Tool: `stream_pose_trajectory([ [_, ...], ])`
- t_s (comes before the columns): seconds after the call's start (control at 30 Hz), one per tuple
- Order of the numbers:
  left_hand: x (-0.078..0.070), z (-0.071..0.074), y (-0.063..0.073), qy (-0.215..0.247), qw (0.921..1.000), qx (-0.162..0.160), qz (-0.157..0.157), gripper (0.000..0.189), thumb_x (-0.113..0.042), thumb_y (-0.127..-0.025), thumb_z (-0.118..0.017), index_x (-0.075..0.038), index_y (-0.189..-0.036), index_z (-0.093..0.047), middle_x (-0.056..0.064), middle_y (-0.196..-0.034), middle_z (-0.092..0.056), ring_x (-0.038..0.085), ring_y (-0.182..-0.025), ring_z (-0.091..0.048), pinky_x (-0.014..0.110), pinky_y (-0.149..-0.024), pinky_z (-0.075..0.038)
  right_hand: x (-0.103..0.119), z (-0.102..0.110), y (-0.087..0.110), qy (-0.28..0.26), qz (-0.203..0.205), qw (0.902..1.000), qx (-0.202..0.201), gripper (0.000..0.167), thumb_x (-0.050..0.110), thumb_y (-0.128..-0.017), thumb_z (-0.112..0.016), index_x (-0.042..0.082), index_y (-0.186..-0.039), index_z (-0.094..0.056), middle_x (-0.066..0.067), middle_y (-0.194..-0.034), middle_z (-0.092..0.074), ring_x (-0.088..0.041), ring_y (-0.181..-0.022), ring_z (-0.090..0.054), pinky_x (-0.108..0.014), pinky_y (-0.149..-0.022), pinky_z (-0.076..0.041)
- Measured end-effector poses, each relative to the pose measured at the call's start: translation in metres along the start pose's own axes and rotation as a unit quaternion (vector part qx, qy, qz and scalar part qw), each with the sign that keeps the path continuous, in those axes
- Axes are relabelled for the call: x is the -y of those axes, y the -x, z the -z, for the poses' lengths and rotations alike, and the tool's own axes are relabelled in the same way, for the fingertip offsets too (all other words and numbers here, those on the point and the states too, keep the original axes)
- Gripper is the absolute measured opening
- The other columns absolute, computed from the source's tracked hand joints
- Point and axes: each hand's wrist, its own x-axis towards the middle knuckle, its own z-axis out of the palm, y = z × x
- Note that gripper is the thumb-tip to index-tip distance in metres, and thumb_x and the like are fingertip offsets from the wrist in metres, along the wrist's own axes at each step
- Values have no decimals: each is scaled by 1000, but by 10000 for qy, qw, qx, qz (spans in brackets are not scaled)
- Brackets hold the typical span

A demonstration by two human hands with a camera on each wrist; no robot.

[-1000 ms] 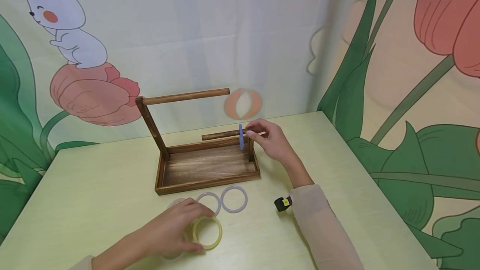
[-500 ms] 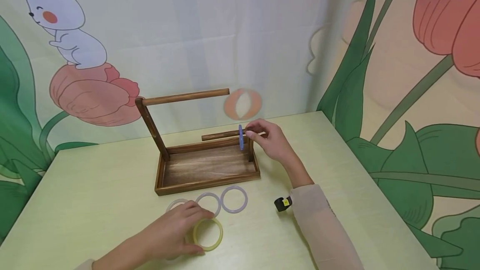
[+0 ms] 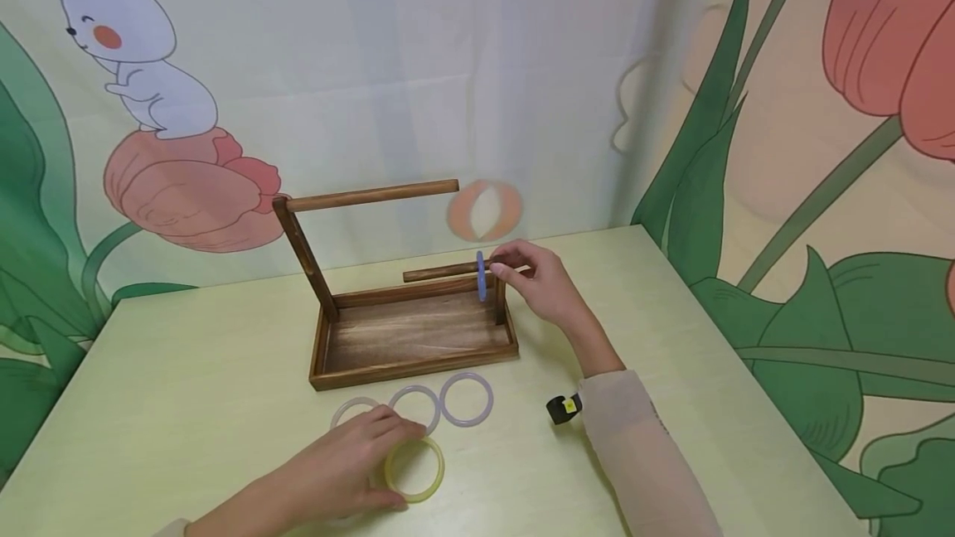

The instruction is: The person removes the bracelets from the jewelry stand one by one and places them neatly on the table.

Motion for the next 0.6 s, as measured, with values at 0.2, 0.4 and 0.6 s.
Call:
stream_pose_trajectory([
  [0.2, -2, 2, 0, -40, 10000, 42, -15, 75, -48, -82, -91, -10, -140, -61, -1, -134, -68, 17, -122, -59, 37, -108, -50, -1, 0, -1, 21, 23, 10000, -16, 21, 21, -107, -67, 9, -124, -71, -8, -119, -73, -27, -106, -69, -33, -88, -57],
  [0.4, -1, 1, 0, -51, 10000, 38, 4, 76, -48, -82, -91, -10, -140, -62, -1, -136, -65, 18, -126, -59, 38, -110, -49, -3, 0, -1, 88, 56, 9999, -33, 21, 23, -107, -67, 10, -124, -71, -6, -119, -73, -25, -105, -69, -34, -89, -57],
  [0.6, -1, 1, 1, 4, 10000, -63, -3, 76, -49, -81, -91, -10, -139, -63, -3, -136, -64, 17, -127, -58, 38, -110, -49, -3, 0, -1, 54, 49, 10000, -45, 21, 21, -107, -67, 8, -123, -71, -9, -120, -73, -27, -105, -69, -33, -89, -57],
])
